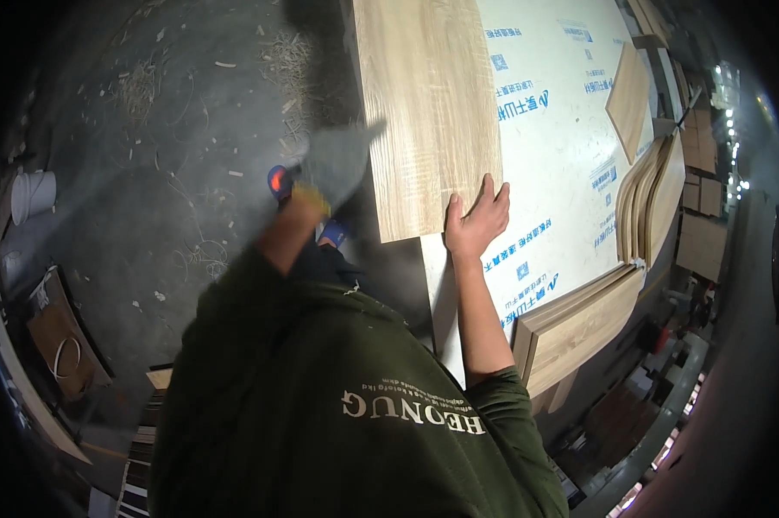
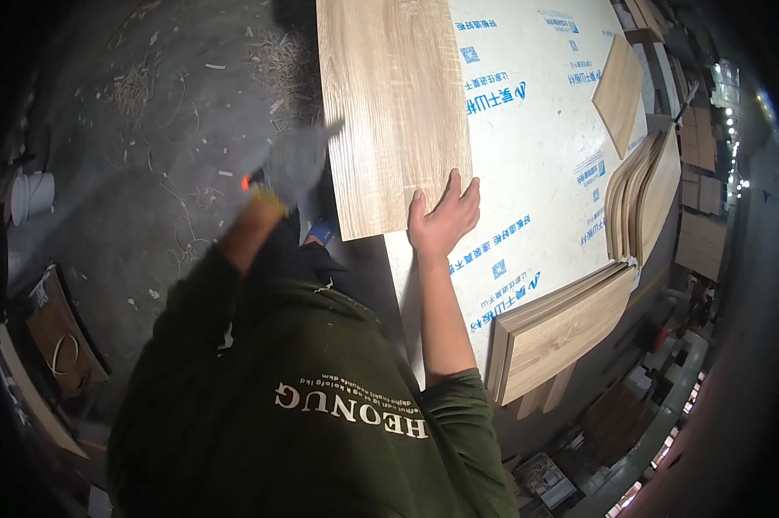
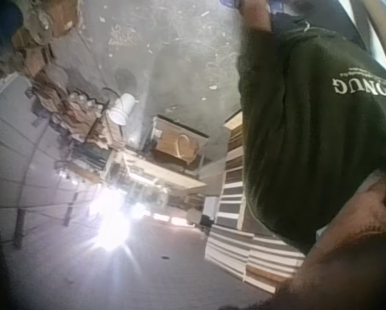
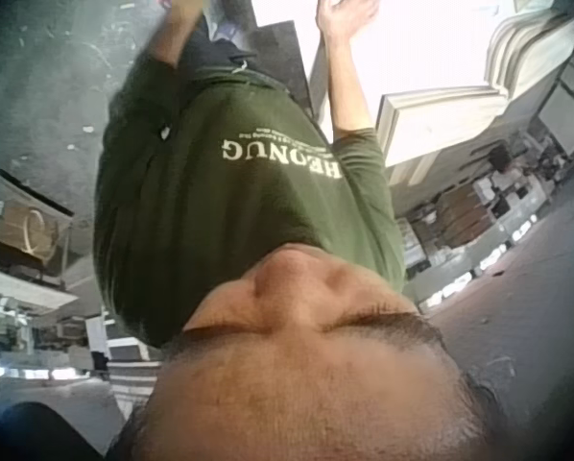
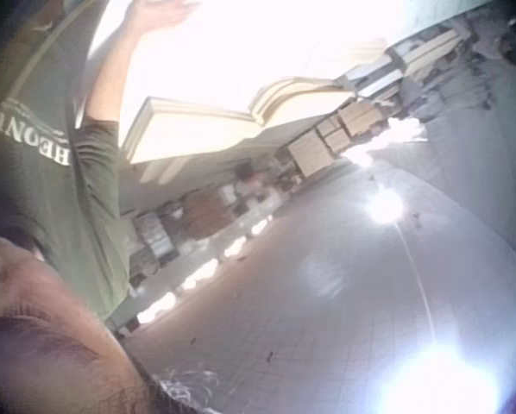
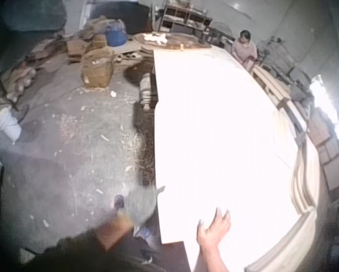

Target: The person is using a manual trimming tool to shave the curved edges of wood laminate panels.

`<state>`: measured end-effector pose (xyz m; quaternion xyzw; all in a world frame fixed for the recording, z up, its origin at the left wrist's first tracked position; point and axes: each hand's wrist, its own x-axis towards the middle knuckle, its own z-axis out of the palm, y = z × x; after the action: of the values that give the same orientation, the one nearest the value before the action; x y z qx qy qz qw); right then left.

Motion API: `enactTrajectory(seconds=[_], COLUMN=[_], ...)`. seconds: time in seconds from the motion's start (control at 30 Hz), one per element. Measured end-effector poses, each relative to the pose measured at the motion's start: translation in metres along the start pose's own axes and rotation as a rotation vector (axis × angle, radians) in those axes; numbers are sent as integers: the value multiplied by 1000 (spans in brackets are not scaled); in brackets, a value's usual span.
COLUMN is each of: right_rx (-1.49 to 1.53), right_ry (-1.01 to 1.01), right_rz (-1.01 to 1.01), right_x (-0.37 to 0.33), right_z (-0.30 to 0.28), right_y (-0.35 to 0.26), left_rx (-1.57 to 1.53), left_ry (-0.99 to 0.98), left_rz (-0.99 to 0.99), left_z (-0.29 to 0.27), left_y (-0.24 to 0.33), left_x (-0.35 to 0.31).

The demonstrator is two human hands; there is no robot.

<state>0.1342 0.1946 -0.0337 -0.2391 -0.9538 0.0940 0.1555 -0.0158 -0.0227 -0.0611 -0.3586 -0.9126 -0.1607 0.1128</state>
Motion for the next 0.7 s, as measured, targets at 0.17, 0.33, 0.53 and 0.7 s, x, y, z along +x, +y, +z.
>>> enactTrajectory(seconds=[0.17, 0.33, 0.53, 0.7], right_rx=[-18, -192, 13, -46], right_ry=[-40, -354, -394, -324], right_rz=[25, -74, -438, -488], right_x=[-1, -15, 19, 95], right_z=[-4, -9, 21, 62], right_y=[6, -32, -134, -169], left_rx=[-137, -613, -1516, -1991], left_ry=[-634, -614, -352, 17], left_rz=[190, -91, -928, -1593], left_z=[-41, -38, -75, -38], left_y=[87, 49, -38, -31], left_x=[-94, -139, -164, -287])
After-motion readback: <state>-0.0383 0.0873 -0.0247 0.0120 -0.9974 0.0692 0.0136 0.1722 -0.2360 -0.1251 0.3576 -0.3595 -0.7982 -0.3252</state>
